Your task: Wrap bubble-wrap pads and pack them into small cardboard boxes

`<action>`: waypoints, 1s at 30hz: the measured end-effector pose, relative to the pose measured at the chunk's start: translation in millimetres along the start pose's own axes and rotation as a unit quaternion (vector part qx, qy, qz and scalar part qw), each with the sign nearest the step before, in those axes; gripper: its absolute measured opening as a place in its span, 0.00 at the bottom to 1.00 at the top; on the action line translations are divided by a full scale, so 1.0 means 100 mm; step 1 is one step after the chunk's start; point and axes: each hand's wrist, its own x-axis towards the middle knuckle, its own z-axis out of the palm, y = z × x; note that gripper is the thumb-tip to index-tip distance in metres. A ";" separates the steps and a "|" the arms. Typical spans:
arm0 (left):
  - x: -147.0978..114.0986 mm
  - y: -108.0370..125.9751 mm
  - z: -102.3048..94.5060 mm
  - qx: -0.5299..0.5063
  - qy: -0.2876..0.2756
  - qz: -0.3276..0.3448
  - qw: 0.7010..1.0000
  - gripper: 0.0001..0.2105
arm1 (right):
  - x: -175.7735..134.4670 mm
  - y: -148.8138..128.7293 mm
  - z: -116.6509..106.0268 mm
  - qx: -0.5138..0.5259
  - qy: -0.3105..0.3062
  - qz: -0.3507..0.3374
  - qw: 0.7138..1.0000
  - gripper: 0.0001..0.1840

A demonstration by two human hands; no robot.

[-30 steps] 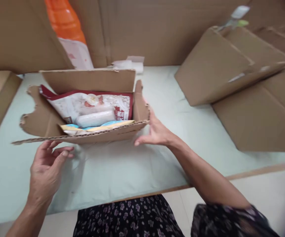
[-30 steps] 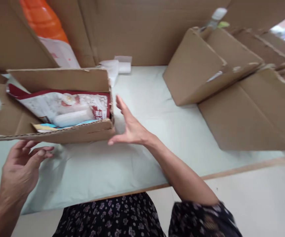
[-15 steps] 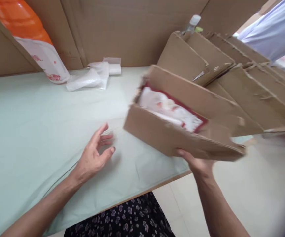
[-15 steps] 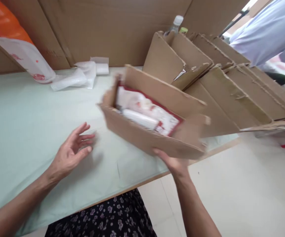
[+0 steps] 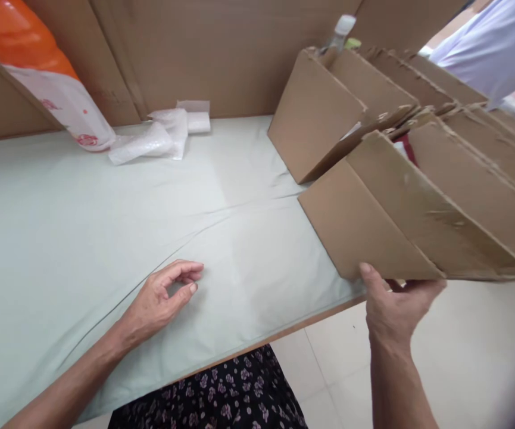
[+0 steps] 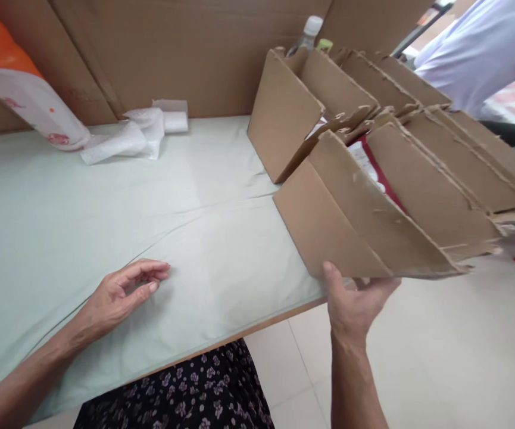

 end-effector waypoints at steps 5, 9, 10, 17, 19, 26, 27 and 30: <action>-0.08 0.02 0.00 -0.005 0.015 0.026 1.000 0.13 | 0.17 0.23 0.26 -0.015 0.056 -0.065 0.996 0.52; -0.12 0.00 -0.03 -0.015 0.013 0.035 0.999 0.13 | 0.08 0.20 0.37 -0.046 0.039 -0.099 0.993 0.52; -0.13 -0.01 -0.04 -0.020 0.013 0.035 0.999 0.13 | -0.03 0.14 0.35 -0.062 0.035 -0.081 0.994 0.49; -0.16 -0.02 -0.04 -0.045 0.003 0.038 0.998 0.14 | -0.26 -0.33 0.45 -0.104 -0.119 -0.029 0.987 0.35; -0.20 0.03 -0.07 -0.031 -0.010 0.026 0.999 0.15 | 0.00 -0.34 0.65 -0.040 -0.178 -0.011 0.983 0.47; -0.33 -0.09 -0.85 0.129 0.142 0.061 0.980 0.13 | 0.09 -0.77 1.23 -0.059 -0.383 -0.024 0.922 0.27; -0.28 -0.18 -1.00 0.166 0.206 0.064 0.962 0.14 | 0.02 -0.87 1.36 -0.069 -0.431 -0.055 0.898 0.24; -0.03 -0.48 -1.31 0.256 0.328 0.062 0.907 0.14 | -0.10 -1.11 1.98 -0.068 -0.489 -0.148 0.857 0.24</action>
